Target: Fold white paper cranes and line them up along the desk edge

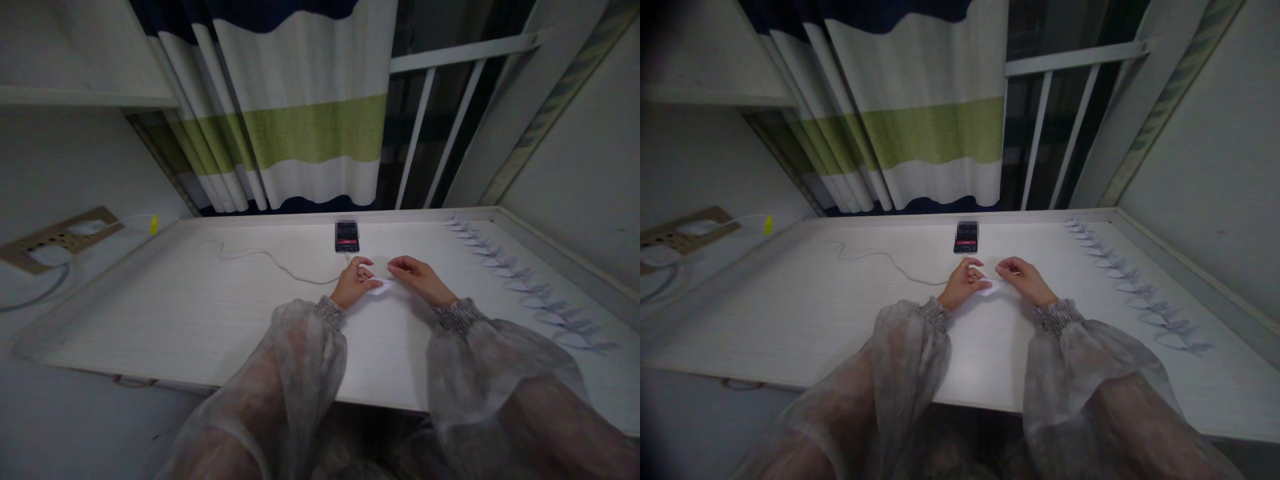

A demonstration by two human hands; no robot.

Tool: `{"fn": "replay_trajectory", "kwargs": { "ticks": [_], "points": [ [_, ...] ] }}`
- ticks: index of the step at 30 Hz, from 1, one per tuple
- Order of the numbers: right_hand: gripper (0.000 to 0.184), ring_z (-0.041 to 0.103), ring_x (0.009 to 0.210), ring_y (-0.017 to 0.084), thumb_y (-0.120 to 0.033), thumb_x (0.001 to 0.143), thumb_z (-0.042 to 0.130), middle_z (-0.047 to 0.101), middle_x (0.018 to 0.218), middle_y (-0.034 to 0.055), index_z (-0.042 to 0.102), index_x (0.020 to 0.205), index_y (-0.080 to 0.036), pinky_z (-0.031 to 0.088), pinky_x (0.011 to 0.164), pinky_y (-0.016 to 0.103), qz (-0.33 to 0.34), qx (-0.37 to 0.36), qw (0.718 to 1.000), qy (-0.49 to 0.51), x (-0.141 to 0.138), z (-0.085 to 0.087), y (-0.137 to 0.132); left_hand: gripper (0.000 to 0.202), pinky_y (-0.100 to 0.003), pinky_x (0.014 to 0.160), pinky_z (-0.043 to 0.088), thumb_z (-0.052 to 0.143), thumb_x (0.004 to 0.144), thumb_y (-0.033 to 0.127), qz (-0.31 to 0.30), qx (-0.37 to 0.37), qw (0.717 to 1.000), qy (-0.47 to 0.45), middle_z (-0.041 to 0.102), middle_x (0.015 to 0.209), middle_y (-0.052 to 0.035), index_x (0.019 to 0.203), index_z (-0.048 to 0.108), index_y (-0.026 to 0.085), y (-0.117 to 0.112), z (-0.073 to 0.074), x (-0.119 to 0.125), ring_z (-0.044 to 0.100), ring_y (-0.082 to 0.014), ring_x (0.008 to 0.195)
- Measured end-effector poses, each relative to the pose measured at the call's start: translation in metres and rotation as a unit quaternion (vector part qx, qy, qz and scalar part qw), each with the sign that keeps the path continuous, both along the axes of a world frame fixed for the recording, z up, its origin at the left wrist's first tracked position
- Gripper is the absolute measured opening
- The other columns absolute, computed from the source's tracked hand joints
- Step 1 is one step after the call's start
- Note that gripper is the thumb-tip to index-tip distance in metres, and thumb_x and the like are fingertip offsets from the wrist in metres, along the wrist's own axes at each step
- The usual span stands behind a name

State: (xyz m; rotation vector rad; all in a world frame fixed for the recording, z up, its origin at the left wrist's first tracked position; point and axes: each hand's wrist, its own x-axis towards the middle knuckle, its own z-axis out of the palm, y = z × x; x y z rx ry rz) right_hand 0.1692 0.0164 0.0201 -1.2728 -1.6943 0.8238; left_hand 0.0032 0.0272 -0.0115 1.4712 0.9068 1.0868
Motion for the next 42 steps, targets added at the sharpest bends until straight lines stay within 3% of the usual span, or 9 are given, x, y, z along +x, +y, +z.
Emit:
{"fn": "replay_trajectory", "kwargs": {
  "ticks": [3,6,14,21,27,33,42],
  "points": [
    [0.033,0.044,0.051,0.010,-0.047,0.063,0.054,0.051,0.054,-0.0016,0.056,0.065,-0.015,0.034,0.050,0.023,0.066,-0.061,0.995,-0.052,-0.005,-0.005,-0.002,0.050,-0.018,0.054,0.041,0.070,0.055,0.018,-0.020,0.001,1.000,0.019,0.054,0.065,0.0061,0.095,0.041,0.018,-0.001,-0.003,0.000,0.052,-0.0043,0.052],
    [0.032,0.035,0.043,0.008,-0.046,0.065,0.049,0.042,0.045,-0.0047,0.054,0.060,-0.015,0.028,0.043,0.022,0.067,-0.087,0.991,-0.083,-0.007,-0.013,-0.003,0.051,-0.019,0.056,0.041,0.070,0.054,0.018,-0.030,-0.017,0.999,0.012,0.054,0.064,0.0058,0.096,0.041,0.017,0.000,-0.003,0.000,0.053,-0.0048,0.054],
    [0.024,0.039,0.047,0.010,-0.038,0.066,0.044,0.046,0.050,-0.0022,0.051,0.059,-0.016,0.030,0.045,0.023,0.024,-0.052,0.993,-0.102,-0.003,-0.018,0.001,0.052,-0.022,0.055,0.046,0.071,0.051,0.013,-0.037,-0.109,0.991,-0.069,0.055,0.062,0.0058,0.094,0.042,0.016,0.002,0.002,-0.006,0.056,-0.0072,0.054],
    [0.018,0.042,0.053,0.012,-0.030,0.064,0.046,0.050,0.053,0.0003,0.053,0.059,-0.015,0.032,0.051,0.025,0.032,-0.051,0.991,-0.119,-0.001,-0.017,0.002,0.045,-0.024,0.052,0.048,0.071,0.054,0.016,-0.036,-0.146,0.988,-0.036,0.056,0.053,0.0058,0.090,0.044,0.014,-0.002,0.000,-0.009,0.056,-0.0085,0.047],
    [0.015,0.043,0.054,0.012,-0.029,0.064,0.046,0.050,0.056,-0.0009,0.053,0.063,-0.015,0.033,0.052,0.024,0.061,-0.050,0.991,-0.109,0.005,-0.018,0.001,0.037,-0.017,0.046,0.043,0.070,0.056,0.020,-0.038,-0.117,0.992,0.037,0.059,0.052,0.0025,0.086,0.050,0.011,-0.009,0.003,-0.024,0.054,-0.0068,0.043],
    [0.018,0.042,0.055,0.011,-0.032,0.065,0.046,0.048,0.058,-0.0013,0.051,0.066,-0.015,0.033,0.054,0.025,0.088,-0.064,0.992,-0.063,0.003,-0.019,-0.003,0.025,-0.021,0.051,0.048,0.060,0.069,0.027,-0.042,-0.198,0.979,-0.018,0.062,0.060,-0.0023,0.084,0.048,0.011,-0.009,0.007,-0.037,0.060,-0.0101,0.051],
    [0.017,0.043,0.056,0.012,-0.031,0.066,0.045,0.048,0.058,-0.0010,0.052,0.066,-0.015,0.033,0.055,0.025,0.085,-0.068,0.991,-0.079,-0.003,-0.019,-0.007,0.025,-0.019,0.048,0.048,0.067,0.062,0.017,-0.047,-0.200,0.979,0.007,0.059,0.052,-0.0005,0.078,0.050,0.009,-0.010,0.005,-0.035,0.059,-0.0102,0.048]
  ]
}}
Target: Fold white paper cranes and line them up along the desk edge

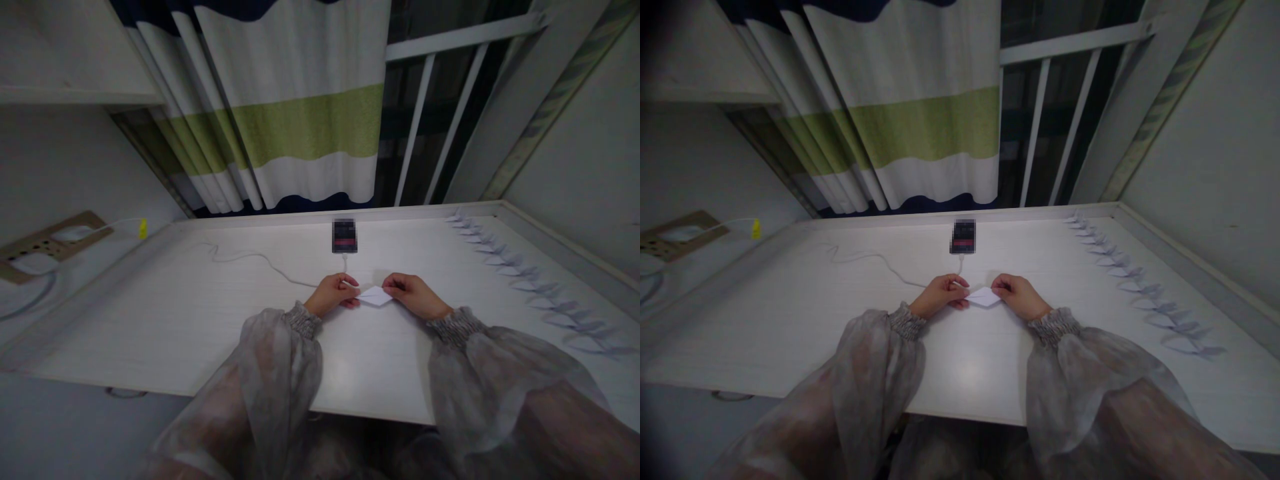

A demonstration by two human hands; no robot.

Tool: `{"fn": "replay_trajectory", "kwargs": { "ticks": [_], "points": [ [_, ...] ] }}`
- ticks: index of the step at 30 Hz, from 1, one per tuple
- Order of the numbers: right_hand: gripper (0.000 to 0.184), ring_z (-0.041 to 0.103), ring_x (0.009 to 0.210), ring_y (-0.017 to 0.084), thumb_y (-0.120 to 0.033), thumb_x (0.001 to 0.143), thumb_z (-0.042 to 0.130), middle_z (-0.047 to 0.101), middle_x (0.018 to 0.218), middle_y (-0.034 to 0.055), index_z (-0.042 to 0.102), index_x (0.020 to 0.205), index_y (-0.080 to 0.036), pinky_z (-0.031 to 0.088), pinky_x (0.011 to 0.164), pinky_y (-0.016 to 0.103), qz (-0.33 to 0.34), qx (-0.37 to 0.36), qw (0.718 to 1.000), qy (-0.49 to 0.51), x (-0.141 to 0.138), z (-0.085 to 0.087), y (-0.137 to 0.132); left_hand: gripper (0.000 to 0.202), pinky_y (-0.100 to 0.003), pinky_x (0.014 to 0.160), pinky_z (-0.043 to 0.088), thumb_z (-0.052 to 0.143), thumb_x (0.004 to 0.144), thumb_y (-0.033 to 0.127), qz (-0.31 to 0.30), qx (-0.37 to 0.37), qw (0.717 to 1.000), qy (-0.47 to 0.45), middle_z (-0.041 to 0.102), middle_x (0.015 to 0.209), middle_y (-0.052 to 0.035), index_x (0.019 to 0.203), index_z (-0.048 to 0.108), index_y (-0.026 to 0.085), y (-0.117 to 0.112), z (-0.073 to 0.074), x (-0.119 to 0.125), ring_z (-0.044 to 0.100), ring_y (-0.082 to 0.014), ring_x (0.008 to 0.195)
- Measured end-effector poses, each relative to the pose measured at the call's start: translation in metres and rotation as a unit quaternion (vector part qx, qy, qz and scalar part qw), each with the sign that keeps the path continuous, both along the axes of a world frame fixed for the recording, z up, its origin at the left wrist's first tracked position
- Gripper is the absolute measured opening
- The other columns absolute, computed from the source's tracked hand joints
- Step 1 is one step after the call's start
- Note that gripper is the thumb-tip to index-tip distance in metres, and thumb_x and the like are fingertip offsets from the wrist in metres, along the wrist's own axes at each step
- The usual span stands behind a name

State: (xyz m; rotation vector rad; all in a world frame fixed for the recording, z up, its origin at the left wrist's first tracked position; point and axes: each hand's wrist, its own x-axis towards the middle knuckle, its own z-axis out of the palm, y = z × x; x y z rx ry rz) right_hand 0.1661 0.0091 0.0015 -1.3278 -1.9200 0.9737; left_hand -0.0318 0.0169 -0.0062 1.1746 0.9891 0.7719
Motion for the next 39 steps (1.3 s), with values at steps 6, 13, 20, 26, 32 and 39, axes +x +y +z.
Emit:
{"fn": "replay_trajectory", "kwargs": {
  "ticks": [6,13,20,26,32,39],
  "points": [
    [0.017,0.043,0.056,0.012,-0.031,0.066,0.045,0.049,0.059,-0.0006,0.052,0.066,-0.015,0.034,0.055,0.025,-0.006,0.003,1.000,-0.003,0.000,-0.002,0.001,0.027,-0.021,0.049,0.048,0.068,0.060,0.015,-0.005,-0.004,1.000,-0.009,0.061,0.053,-0.0014,0.079,0.049,0.009,-0.001,0.002,0.001,0.059,-0.0104,0.048],
    [0.016,0.043,0.055,0.012,-0.030,0.067,0.046,0.048,0.057,-0.0010,0.052,0.065,-0.015,0.033,0.053,0.025,-0.012,0.006,1.000,-0.008,0.000,-0.002,0.000,0.031,-0.021,0.052,0.049,0.068,0.058,0.010,-0.008,0.015,0.999,-0.032,0.061,0.051,0.0009,0.081,0.048,0.010,0.000,-0.002,0.003,0.059,-0.0096,0.046],
    [0.015,0.043,0.054,0.012,-0.029,0.065,0.046,0.049,0.057,-0.0008,0.052,0.064,-0.015,0.034,0.053,0.025,-0.014,0.004,1.000,-0.012,0.001,-0.003,0.002,0.032,-0.023,0.055,0.048,0.067,0.057,0.011,-0.025,0.014,0.999,-0.045,0.060,0.053,0.0021,0.080,0.043,0.013,0.001,-0.001,0.000,0.060,-0.0113,0.051],
    [0.014,0.044,0.055,0.012,-0.028,0.066,0.045,0.050,0.057,-0.0008,0.052,0.064,-0.016,0.034,0.054,0.024,0.000,0.011,0.999,-0.031,0.001,-0.006,0.002,0.024,-0.017,0.045,0.040,0.057,0.066,0.015,-0.088,0.107,0.987,0.078,0.057,0.056,0.0043,0.085,0.042,0.015,0.002,-0.004,-0.005,0.052,-0.0062,0.043],
    [0.013,0.046,0.057,0.012,-0.025,0.068,0.044,0.052,0.059,-0.0005,0.053,0.065,-0.016,0.036,0.056,0.024,0.000,0.035,0.997,-0.065,0.000,-0.008,0.003,0.018,-0.019,0.053,0.041,0.051,0.070,0.016,-0.109,0.267,0.923,0.254,0.055,0.060,0.0036,0.088,0.050,0.016,0.003,0.005,-0.013,0.050,-0.0067,0.051],
    [0.014,0.049,0.060,0.013,-0.020,0.072,0.042,0.055,0.062,0.0007,0.055,0.069,-0.016,0.037,0.058,0.024,0.006,0.092,0.987,-0.133,-0.002,-0.006,-0.001,0.027,-0.031,0.087,0.039,0.041,0.080,0.023,-0.161,0.517,0.764,0.351,0.057,0.106,-0.0107,0.100,0.056,0.014,-0.015,0.015,0.000,0.049,-0.0178,0.099]
  ]
}}
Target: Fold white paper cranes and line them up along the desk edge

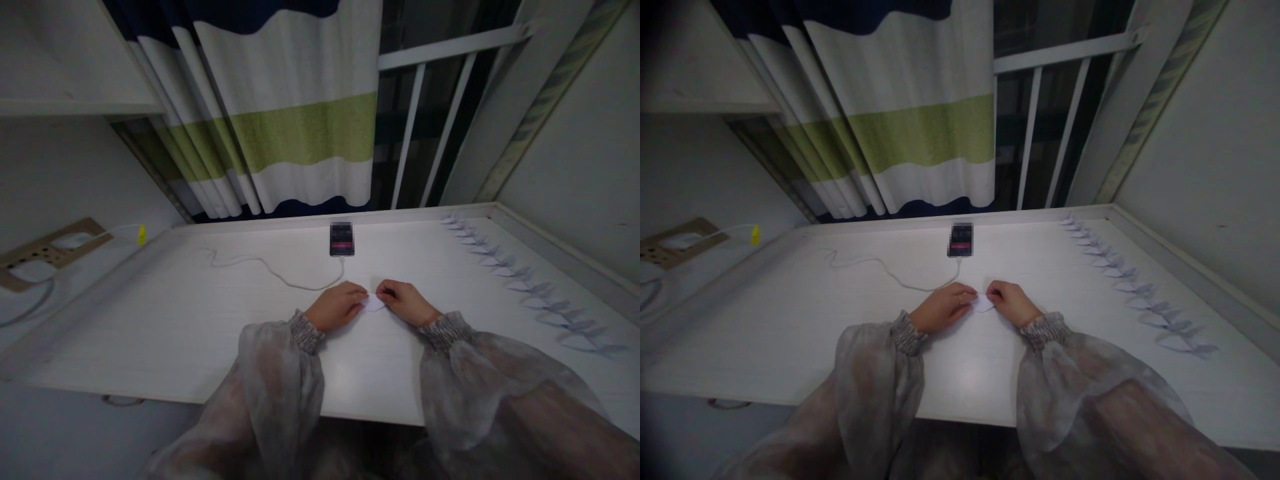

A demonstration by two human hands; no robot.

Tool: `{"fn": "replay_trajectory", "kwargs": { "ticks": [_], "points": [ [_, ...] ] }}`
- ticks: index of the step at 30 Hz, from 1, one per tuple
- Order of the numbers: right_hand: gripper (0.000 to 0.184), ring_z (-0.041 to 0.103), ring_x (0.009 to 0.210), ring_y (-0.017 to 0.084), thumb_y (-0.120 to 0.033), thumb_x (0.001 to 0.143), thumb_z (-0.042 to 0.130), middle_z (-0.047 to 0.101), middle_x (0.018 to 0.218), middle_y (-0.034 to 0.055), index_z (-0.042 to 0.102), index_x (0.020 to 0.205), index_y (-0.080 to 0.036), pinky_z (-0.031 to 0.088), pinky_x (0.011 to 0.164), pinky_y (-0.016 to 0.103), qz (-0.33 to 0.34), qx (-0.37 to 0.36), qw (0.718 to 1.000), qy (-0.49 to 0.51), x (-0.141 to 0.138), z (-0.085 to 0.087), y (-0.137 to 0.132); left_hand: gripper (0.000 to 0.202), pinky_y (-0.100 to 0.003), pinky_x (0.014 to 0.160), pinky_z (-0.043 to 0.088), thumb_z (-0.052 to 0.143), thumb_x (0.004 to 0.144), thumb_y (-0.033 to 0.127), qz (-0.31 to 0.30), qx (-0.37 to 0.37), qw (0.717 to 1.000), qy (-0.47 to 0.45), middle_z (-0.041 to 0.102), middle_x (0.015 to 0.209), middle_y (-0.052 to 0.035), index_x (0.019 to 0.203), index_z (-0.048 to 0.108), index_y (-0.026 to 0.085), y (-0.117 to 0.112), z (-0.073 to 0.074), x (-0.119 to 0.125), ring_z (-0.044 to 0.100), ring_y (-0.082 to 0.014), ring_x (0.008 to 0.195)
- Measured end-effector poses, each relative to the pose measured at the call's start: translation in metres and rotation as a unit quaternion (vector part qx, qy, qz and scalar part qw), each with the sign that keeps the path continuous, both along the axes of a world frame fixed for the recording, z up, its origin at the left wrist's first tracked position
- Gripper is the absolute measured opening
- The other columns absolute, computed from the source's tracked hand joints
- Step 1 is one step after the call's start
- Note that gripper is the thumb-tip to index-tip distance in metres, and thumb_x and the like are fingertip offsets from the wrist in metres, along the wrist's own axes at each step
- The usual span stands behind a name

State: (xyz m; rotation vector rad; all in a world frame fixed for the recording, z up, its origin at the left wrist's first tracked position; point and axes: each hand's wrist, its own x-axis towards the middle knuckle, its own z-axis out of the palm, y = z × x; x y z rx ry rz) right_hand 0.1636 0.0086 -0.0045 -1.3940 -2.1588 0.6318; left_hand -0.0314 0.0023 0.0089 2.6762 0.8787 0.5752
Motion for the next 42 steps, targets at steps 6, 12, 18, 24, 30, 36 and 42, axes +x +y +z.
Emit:
{"fn": "replay_trajectory", "kwargs": {
  "ticks": [6,12,18,24,30,36,42],
  "points": [
    [0.018,0.051,0.066,0.015,-0.016,0.077,0.039,0.057,0.070,0.0050,0.057,0.075,-0.014,0.040,0.064,0.027,0.022,0.054,0.998,-0.034,0.001,-0.006,-0.002,0.048,-0.035,0.093,0.034,0.043,0.079,0.039,-0.012,0.052,0.992,0.117,0.049,0.118,-0.0173,0.113,0.046,0.007,-0.011,-0.010,0.010,0.045,-0.0231,0.109],
    [0.024,0.049,0.076,0.018,-0.016,0.080,0.040,0.054,0.080,0.0090,0.061,0.093,-0.015,0.041,0.070,0.031,0.057,0.163,0.981,-0.085,0.008,-0.011,-0.006,0.051,-0.037,0.092,0.031,0.038,0.080,0.041,0.001,0.078,0.985,0.152,0.045,0.123,-0.0170,0.116,0.043,0.006,-0.014,-0.014,0.013,0.041,-0.0236,0.113],
    [0.034,0.047,0.084,0.020,-0.008,0.077,0.042,0.054,0.092,0.0097,0.059,0.103,-0.021,0.040,0.072,0.034,0.098,0.211,0.958,-0.166,0.011,-0.009,-0.011,0.053,-0.036,0.090,0.031,0.036,0.081,0.043,0.002,0.078,0.983,0.167,0.046,0.122,-0.0163,0.117,0.042,0.005,-0.014,-0.015,0.015,0.040,-0.0239,0.112],
    [0.033,0.047,0.090,0.022,-0.012,0.079,0.042,0.055,0.100,0.0105,0.057,0.107,-0.022,0.038,0.072,0.036,0.088,0.215,0.948,-0.217,0.010,-0.008,-0.013,0.043,-0.041,0.093,0.025,0.036,0.082,0.040,0.010,0.068,0.988,0.138,0.052,0.117,-0.0124,0.113,0.048,0.012,-0.009,-0.014,0.013,0.043,-0.0221,0.108],
    [0.035,0.047,0.097,0.022,-0.009,0.077,0.046,0.055,0.107,0.0105,0.057,0.107,-0.023,0.038,0.077,0.037,0.072,0.201,0.950,-0.228,0.020,-0.007,-0.018,0.038,-0.047,0.096,0.020,0.036,0.082,0.040,0.027,0.059,0.988,0.141,0.053,0.118,-0.0062,0.112,0.048,0.020,-0.008,-0.011,0.007,0.044,-0.0208,0.108],
    [0.044,0.048,0.104,0.022,-0.003,0.074,0.043,0.053,0.115,0.0104,0.054,0.111,-0.025,0.037,0.081,0.040,0.060,0.202,0.950,-0.232,0.037,-0.011,-0.026,0.041,-0.050,0.098,0.014,0.032,0.082,0.043,0.023,0.068,0.987,0.143,0.050,0.121,-0.0067,0.115,0.046,0.022,-0.009,-0.014,0.004,0.041,-0.0214,0.113],
    [0.049,0.048,0.107,0.022,-0.001,0.072,0.040,0.051,0.120,0.0119,0.052,0.114,-0.024,0.038,0.084,0.043,0.055,0.210,0.945,-0.243,0.044,-0.010,-0.032,0.049,-0.054,0.098,0.011,0.026,0.082,0.047,0.018,0.071,0.986,0.148,0.047,0.124,-0.0089,0.123,0.037,0.022,-0.011,-0.016,0.001,0.038,-0.0224,0.117]
  ]
}}
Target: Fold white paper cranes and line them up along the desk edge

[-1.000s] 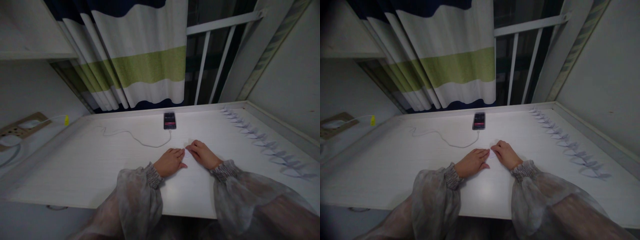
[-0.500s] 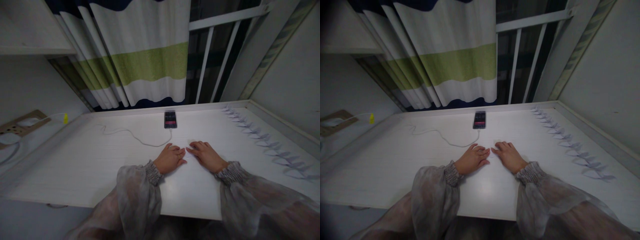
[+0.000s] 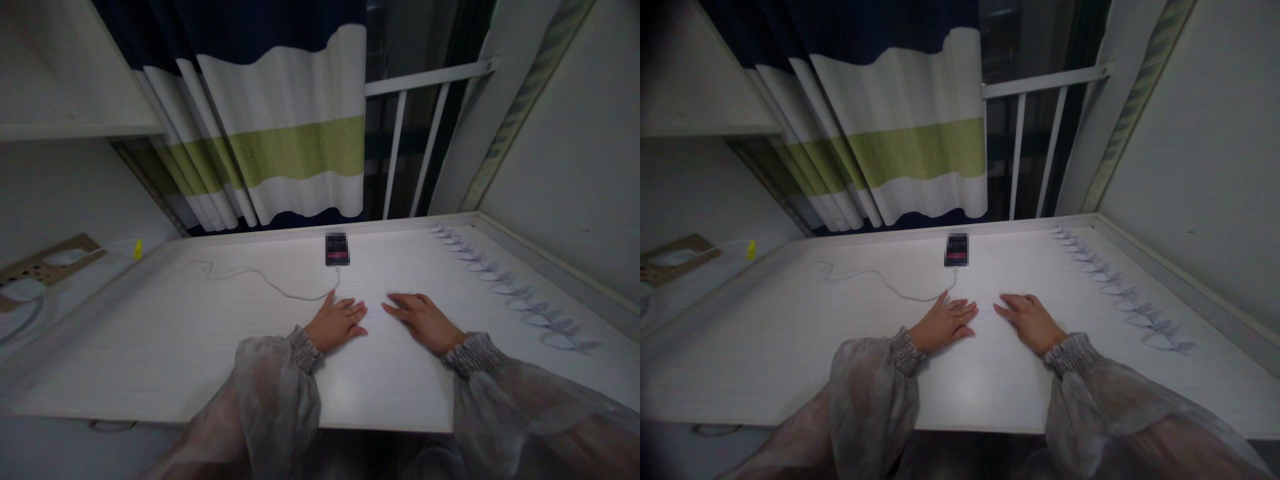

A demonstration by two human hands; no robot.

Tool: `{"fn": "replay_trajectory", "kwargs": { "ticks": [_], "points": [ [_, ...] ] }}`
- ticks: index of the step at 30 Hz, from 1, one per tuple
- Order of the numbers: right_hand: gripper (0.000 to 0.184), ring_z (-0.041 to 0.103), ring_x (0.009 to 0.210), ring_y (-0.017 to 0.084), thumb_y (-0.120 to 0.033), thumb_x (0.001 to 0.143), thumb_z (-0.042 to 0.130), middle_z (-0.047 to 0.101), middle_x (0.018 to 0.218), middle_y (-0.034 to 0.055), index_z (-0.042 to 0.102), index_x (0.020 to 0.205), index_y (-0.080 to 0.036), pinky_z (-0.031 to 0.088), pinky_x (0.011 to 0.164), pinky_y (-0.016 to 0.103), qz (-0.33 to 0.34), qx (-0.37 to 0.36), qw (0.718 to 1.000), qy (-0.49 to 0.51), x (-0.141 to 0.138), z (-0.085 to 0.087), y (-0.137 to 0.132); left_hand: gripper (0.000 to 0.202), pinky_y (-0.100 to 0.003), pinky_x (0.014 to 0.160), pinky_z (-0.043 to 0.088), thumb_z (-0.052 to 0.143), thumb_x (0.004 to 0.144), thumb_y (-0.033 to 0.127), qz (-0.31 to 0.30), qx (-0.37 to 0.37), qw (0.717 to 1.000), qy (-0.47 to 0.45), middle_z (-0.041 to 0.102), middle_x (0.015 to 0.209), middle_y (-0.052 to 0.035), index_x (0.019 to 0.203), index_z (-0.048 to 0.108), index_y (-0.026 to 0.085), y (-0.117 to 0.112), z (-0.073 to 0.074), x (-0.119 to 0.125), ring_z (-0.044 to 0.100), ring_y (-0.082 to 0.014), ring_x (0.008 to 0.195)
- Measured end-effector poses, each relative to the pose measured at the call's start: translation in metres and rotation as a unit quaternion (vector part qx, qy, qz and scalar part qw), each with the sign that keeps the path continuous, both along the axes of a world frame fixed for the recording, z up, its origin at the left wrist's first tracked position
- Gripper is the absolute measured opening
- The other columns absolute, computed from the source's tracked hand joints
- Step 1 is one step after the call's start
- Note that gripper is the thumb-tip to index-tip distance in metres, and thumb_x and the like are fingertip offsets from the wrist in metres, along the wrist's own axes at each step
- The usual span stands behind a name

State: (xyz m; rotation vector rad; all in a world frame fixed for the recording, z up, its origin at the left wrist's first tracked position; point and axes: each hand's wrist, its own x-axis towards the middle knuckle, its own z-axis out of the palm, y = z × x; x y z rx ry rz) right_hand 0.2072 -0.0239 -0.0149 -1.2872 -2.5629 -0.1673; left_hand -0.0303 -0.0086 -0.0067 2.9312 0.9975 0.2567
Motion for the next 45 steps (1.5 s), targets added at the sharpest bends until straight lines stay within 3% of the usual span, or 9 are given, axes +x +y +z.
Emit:
{"fn": "replay_trajectory", "kwargs": {
  "ticks": [4,9,13,17,19,22,26,33,45],
  "points": [
    [0.053,0.048,0.108,0.021,0.002,0.070,0.039,0.051,0.120,0.0111,0.051,0.115,-0.025,0.038,0.086,0.043,0.004,0.007,1.000,0.004,0.004,-0.003,-0.001,0.051,-0.059,0.095,0.009,0.024,0.081,0.050,-0.011,-0.008,1.000,0.005,0.043,0.128,-0.0072,0.127,0.028,0.028,-0.001,0.001,-0.001,0.036,-0.0248,0.118],
    [0.041,0.053,0.102,0.021,-0.004,0.073,0.039,0.056,0.113,0.0109,0.059,0.105,-0.022,0.042,0.083,0.041,0.003,0.020,0.999,0.038,0.010,-0.005,0.004,0.048,-0.063,0.092,0.008,0.024,0.081,0.051,-0.022,0.003,1.000,0.009,0.042,0.128,-0.0062,0.123,0.034,0.032,-0.001,0.001,-0.002,0.036,-0.0266,0.118],
    [0.036,0.055,0.096,0.022,-0.009,0.075,0.036,0.060,0.103,0.0149,0.059,0.102,-0.013,0.044,0.081,0.041,-0.006,0.054,0.994,0.098,0.008,0.005,0.004,0.047,-0.064,0.091,0.010,0.025,0.080,0.051,-0.023,0.016,1.000,0.009,0.043,0.127,-0.0074,0.122,0.036,0.031,-0.002,0.000,-0.001,0.037,-0.0266,0.117],
    [0.041,0.042,0.114,0.020,-0.016,0.079,0.040,0.051,0.120,0.0101,0.046,0.119,-0.018,0.035,0.094,0.043,0.125,-0.001,0.988,0.087,-0.010,0.013,-0.006,0.047,-0.066,0.089,0.014,0.025,0.081,0.051,-0.018,0.022,0.999,0.022,0.043,0.128,-0.0067,0.121,0.036,0.031,-0.003,0.002,0.000,0.037,-0.0270,0.117],
    [0.043,0.035,0.120,0.019,-0.023,0.081,0.041,0.045,0.127,0.0079,0.040,0.124,-0.022,0.027,0.099,0.045,0.150,-0.052,0.986,0.058,-0.019,0.012,-0.009,0.047,-0.066,0.089,0.015,0.023,0.081,0.051,-0.014,0.023,0.999,0.030,0.042,0.129,-0.0060,0.122,0.035,0.031,-0.004,0.003,0.001,0.036,-0.0265,0.118],
    [0.044,0.032,0.122,0.017,-0.032,0.085,0.037,0.036,0.133,0.0070,0.034,0.127,-0.023,0.023,0.101,0.043,0.143,-0.124,0.981,0.032,-0.025,0.010,-0.010,0.049,-0.065,0.089,0.017,0.020,0.081,0.052,-0.010,0.017,0.999,0.036,0.039,0.131,-0.0059,0.123,0.032,0.030,-0.006,0.003,0.001,0.034,-0.0259,0.119],
    [0.042,0.031,0.123,0.017,-0.036,0.086,0.032,0.038,0.132,0.0047,0.036,0.126,-0.024,0.019,0.103,0.044,0.110,-0.170,0.979,0.032,-0.024,0.012,-0.009,0.051,-0.063,0.091,0.017,0.018,0.082,0.050,-0.005,0.000,0.999,0.046,0.035,0.133,-0.0071,0.125,0.031,0.025,-0.006,0.003,0.002,0.031,-0.0259,0.121],
    [0.041,0.034,0.121,0.019,-0.040,0.087,0.025,0.043,0.127,0.0030,0.044,0.120,-0.027,0.017,0.101,0.049,0.053,-0.185,0.980,0.056,-0.017,0.016,-0.011,0.047,-0.058,0.097,0.010,0.019,0.084,0.047,-0.005,-0.018,1.000,0.024,0.039,0.130,-0.0049,0.123,0.035,0.026,-0.003,0.002,-0.001,0.032,-0.0215,0.122],
    [0.041,0.034,0.121,0.020,-0.041,0.087,0.027,0.041,0.129,0.0031,0.041,0.122,-0.027,0.014,0.101,0.051,0.061,-0.199,0.976,0.070,-0.011,0.014,-0.011,0.040,-0.048,0.103,-0.002,0.021,0.087,0.038,0.015,-0.030,0.999,-0.007,0.048,0.123,-0.0034,0.118,0.043,0.027,0.004,0.001,-0.025,0.042,-0.0160,0.115]
  ]
}}
